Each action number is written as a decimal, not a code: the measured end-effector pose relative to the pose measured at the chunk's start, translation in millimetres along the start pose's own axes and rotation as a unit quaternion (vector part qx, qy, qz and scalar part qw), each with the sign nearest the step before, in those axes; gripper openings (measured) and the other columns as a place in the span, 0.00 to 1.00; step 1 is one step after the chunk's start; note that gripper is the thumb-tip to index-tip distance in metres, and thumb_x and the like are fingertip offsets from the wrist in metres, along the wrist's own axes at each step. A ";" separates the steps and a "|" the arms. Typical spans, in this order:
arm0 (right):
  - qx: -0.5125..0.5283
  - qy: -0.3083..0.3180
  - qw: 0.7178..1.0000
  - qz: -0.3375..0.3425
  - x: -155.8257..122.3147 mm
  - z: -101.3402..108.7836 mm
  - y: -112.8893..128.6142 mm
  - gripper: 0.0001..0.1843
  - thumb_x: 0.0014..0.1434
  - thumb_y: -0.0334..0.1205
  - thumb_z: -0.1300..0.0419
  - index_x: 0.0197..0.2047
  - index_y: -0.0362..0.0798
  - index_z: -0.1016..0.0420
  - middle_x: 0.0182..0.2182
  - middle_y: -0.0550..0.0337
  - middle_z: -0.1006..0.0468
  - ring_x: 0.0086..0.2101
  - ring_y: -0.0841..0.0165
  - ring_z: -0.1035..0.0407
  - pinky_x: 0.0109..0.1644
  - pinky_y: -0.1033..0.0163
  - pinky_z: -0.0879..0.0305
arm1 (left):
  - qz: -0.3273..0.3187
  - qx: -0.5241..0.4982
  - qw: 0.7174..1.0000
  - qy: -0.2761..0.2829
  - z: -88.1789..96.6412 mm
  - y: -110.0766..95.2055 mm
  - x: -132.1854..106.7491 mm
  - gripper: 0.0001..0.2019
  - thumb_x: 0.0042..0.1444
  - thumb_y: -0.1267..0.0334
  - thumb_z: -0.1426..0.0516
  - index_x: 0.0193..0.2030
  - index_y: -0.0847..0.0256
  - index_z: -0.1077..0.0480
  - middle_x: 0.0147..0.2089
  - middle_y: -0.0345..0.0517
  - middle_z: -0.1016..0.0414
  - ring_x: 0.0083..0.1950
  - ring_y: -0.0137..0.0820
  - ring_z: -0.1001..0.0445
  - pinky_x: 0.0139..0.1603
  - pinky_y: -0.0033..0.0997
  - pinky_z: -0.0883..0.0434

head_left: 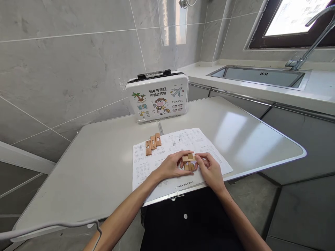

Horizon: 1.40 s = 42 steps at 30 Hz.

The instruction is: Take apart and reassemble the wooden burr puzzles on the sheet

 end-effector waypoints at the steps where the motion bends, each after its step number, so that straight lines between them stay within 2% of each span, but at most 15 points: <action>1: 0.003 0.003 1.000 0.000 0.2 -0.1 0.1 0.22 0.67 0.62 0.39 0.45 0.50 0.24 0.27 0.59 0.21 0.30 0.62 0.24 0.39 0.59 0.28 | 0.000 0.001 1.000 -0.003 0.1 -0.5 -0.1 0.39 0.53 0.47 0.29 0.69 0.52 0.33 0.43 0.42 0.23 0.34 0.28 0.33 0.37 0.29 0.32; 6: 0.003 0.022 1.000 -0.006 0.6 -0.8 3.3 0.21 0.66 0.61 0.37 0.44 0.50 0.24 0.26 0.60 0.22 0.29 0.63 0.25 0.37 0.60 0.29 | -0.006 -0.004 1.000 0.003 0.9 -5.4 -0.3 0.34 0.55 0.51 0.30 0.67 0.52 0.31 0.49 0.44 0.21 0.33 0.26 0.32 0.36 0.27 0.32; 11: -0.017 0.049 0.998 -0.019 -0.1 -3.6 5.5 0.23 0.63 0.62 0.35 0.45 0.50 0.22 0.34 0.55 0.16 0.32 0.61 0.24 0.36 0.59 0.28 | -0.022 -0.005 1.000 0.014 -0.4 -8.0 -1.5 0.34 0.56 0.55 0.31 0.69 0.51 0.31 0.46 0.42 0.20 0.33 0.26 0.32 0.37 0.27 0.31; 17: -0.014 0.025 0.999 -0.015 -1.5 -1.9 4.5 0.24 0.62 0.62 0.34 0.47 0.50 0.22 0.36 0.55 0.16 0.32 0.62 0.25 0.38 0.58 0.28 | -0.015 -0.001 1.000 0.015 -1.3 -4.5 -1.0 0.34 0.54 0.54 0.30 0.68 0.51 0.30 0.41 0.40 0.21 0.33 0.26 0.31 0.37 0.26 0.32; 26: -0.010 0.018 1.000 -0.006 -2.0 -2.0 8.0 0.27 0.60 0.65 0.33 0.47 0.50 0.23 0.34 0.55 0.17 0.32 0.62 0.25 0.37 0.58 0.28 | -0.008 -0.009 1.000 0.014 -0.5 -6.1 0.2 0.33 0.53 0.55 0.30 0.66 0.52 0.29 0.40 0.40 0.22 0.33 0.26 0.31 0.36 0.27 0.32; 33: -0.015 0.004 1.000 0.004 -2.6 -0.4 8.0 0.27 0.59 0.65 0.32 0.46 0.50 0.23 0.33 0.55 0.17 0.34 0.61 0.24 0.37 0.58 0.27 | 0.002 -0.022 1.000 0.014 -0.3 -7.2 1.0 0.33 0.51 0.55 0.30 0.65 0.53 0.28 0.43 0.42 0.21 0.34 0.27 0.30 0.35 0.26 0.32; 38: 0.009 0.011 1.000 -0.004 -0.6 -1.0 3.3 0.28 0.58 0.65 0.31 0.47 0.50 0.25 0.37 0.52 0.17 0.36 0.60 0.23 0.37 0.58 0.26 | 0.000 -0.016 1.000 0.021 -0.2 -7.4 0.6 0.34 0.51 0.56 0.30 0.66 0.53 0.28 0.41 0.41 0.21 0.33 0.27 0.30 0.36 0.27 0.32; 42: 0.008 0.013 1.000 -0.006 0.0 -1.0 2.2 0.29 0.58 0.66 0.31 0.47 0.50 0.25 0.37 0.53 0.17 0.36 0.60 0.22 0.37 0.59 0.25 | -0.002 -0.016 1.000 0.023 -0.1 -7.1 0.5 0.34 0.51 0.57 0.30 0.66 0.53 0.28 0.39 0.40 0.22 0.33 0.27 0.30 0.36 0.27 0.32</action>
Point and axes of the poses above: each hand's wrist, its own x-axis towards the middle knuckle, its own z-axis out of the back of the hand, y = z × x, the point moved 5 cm from there along x, towards the middle knuckle
